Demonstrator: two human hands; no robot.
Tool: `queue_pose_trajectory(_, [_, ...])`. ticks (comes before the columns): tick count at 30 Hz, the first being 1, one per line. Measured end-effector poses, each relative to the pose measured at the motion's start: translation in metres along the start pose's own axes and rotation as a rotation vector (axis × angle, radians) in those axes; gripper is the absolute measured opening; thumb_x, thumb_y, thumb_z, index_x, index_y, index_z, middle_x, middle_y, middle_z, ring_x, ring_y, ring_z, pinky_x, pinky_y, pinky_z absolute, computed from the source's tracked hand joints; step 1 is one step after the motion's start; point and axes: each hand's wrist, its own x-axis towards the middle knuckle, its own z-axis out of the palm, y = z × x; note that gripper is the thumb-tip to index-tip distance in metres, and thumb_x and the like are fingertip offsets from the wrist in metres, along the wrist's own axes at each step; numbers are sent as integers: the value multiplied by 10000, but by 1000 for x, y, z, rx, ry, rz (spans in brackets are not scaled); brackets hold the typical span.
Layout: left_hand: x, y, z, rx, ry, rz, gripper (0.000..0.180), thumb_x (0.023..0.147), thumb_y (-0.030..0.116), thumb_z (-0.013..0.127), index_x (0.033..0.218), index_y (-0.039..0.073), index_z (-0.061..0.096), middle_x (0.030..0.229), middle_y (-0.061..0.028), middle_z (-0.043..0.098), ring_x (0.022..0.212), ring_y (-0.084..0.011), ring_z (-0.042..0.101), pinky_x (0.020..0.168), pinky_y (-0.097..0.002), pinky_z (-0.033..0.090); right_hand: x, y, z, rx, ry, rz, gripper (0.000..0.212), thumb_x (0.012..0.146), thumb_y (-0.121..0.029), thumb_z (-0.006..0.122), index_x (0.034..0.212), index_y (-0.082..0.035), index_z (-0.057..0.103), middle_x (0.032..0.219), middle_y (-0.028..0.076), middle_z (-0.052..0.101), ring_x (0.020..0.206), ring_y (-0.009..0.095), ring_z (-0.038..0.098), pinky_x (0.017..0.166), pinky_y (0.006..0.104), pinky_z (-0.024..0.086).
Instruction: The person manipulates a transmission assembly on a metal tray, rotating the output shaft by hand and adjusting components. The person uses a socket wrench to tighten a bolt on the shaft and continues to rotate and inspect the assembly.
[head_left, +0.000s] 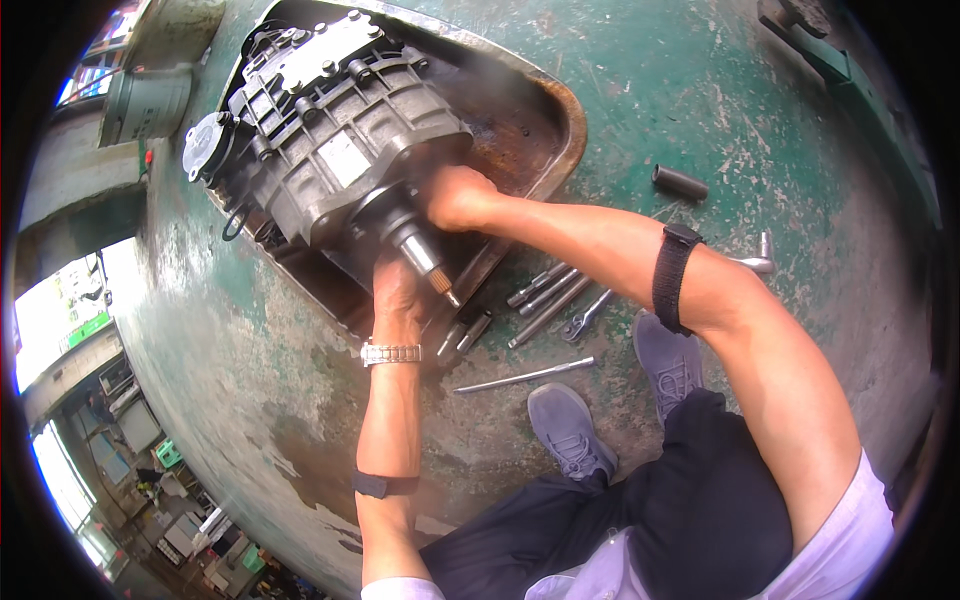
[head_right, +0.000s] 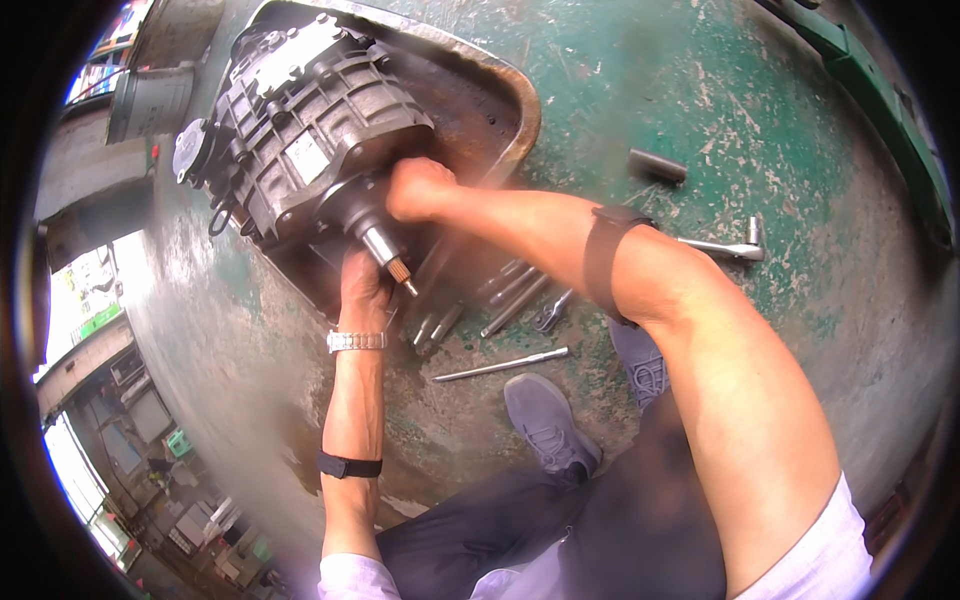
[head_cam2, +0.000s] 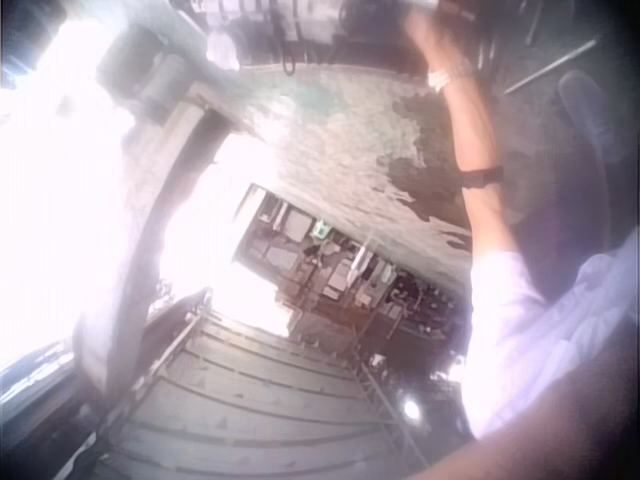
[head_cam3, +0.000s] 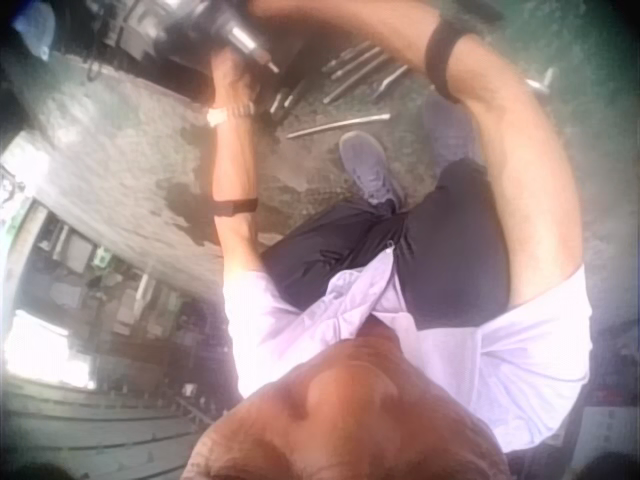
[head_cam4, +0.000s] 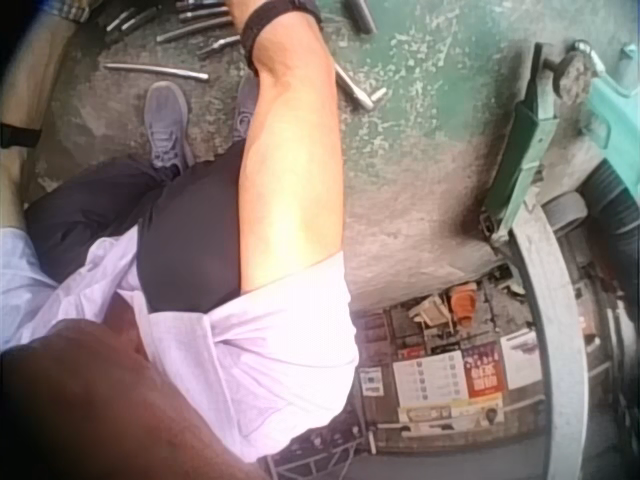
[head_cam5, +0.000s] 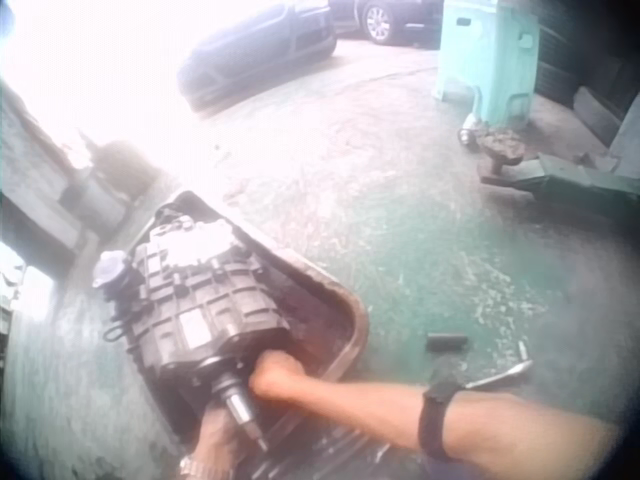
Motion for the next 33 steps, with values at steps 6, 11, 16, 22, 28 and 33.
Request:
queue_pose_trajectory(6, [-11,7,4,0,-11,-14,203,815,49,551,1011,-3,558,807,-86,608,668,-190,599,597,-309,521,14,2,2,-369,-191,-336,238,721,-164,590,889,-34,697,985,178,656,982,318,619,830,369,498])
queue_pose_trajectory(11, [-9,7,-11,61,81,87,195,819,56,506,989,-8,578,838,-82,605,717,-187,597,633,-315,505,11,4,8,-90,62,-96,207,718,-154,552,827,-35,683,832,156,667,814,325,647,691,395,510])
queue_pose_trajectory(16, [-5,10,-32,88,79,80,275,775,-28,546,1049,2,558,910,-83,605,756,-208,617,625,-325,539,-10,-1,-4,-1,117,-26,223,716,-189,568,813,-28,687,859,185,663,862,342,642,737,403,509])
queue_pose_trajectory(22, [-3,13,-36,-9,4,109,252,867,66,472,1103,-11,514,1024,-106,586,917,-253,588,756,-403,497,-3,-7,-10,-50,-55,-99,261,693,-200,601,882,-51,703,952,156,664,953,306,631,800,364,507])
queue_pose_trajectory(28, [-1,13,-29,-77,10,120,272,918,99,391,1132,-34,493,1099,-140,564,1001,-289,557,844,-442,461,-8,-8,-10,23,32,22,253,713,-201,590,875,-40,697,922,169,663,922,305,638,781,370,508])
queue_pose_trajectory(33, [-4,15,-26,-46,18,151,273,920,91,412,1167,3,490,1118,-121,559,990,-281,568,799,-447,490,-19,-10,-14,24,98,-18,246,715,-191,555,787,3,687,848,216,654,862,334,643,749,398,508])
